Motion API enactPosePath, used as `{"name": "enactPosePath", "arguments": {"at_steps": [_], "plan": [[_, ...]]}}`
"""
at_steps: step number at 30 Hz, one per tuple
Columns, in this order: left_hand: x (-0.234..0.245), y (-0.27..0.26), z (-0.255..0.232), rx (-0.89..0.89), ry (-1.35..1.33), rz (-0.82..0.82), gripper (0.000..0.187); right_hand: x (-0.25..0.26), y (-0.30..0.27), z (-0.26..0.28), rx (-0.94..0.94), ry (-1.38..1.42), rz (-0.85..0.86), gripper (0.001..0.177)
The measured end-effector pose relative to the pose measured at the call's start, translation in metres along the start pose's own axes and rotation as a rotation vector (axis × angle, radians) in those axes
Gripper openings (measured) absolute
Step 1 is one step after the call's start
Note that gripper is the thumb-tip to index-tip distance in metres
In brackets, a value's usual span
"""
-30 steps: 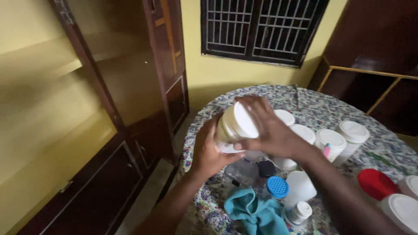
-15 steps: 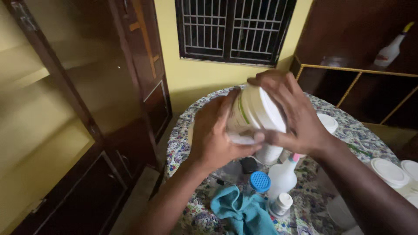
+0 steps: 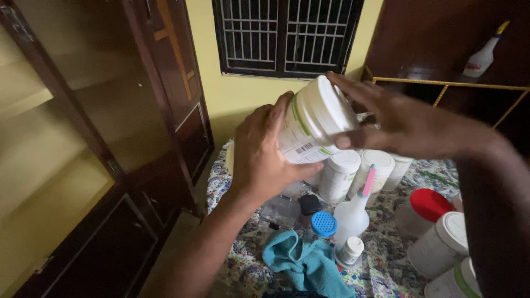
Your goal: The person wipes several white plastic containers with a teal cloth on a table, then places them into a wooden cabinet. The person repeats this process for multiple containers, wiping each one before storing it.
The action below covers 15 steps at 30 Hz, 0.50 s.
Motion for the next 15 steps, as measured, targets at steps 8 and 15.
{"name": "enactPosePath", "arguments": {"at_steps": [8, 15], "plan": [[0.007, 0.011, -0.023, -0.114, 0.276, -0.055, 0.120, 0.016, 0.007, -0.003, -0.256, -0.152, -0.165, 0.107], [0.012, 0.016, -0.033, -0.084, 0.108, -0.018, 0.124, 0.030, -0.010, 0.001, -0.046, 0.034, -0.183, 0.105]]}}
Point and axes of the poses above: each hand's wrist, its own y-axis towards the middle knuckle, its own x-axis out of the back of the hand, z = x × y, the point moved 3 cm from there along y, towards the middle knuckle, and after that the axes turned 7 degrees about -x, right-handed, at the moved point
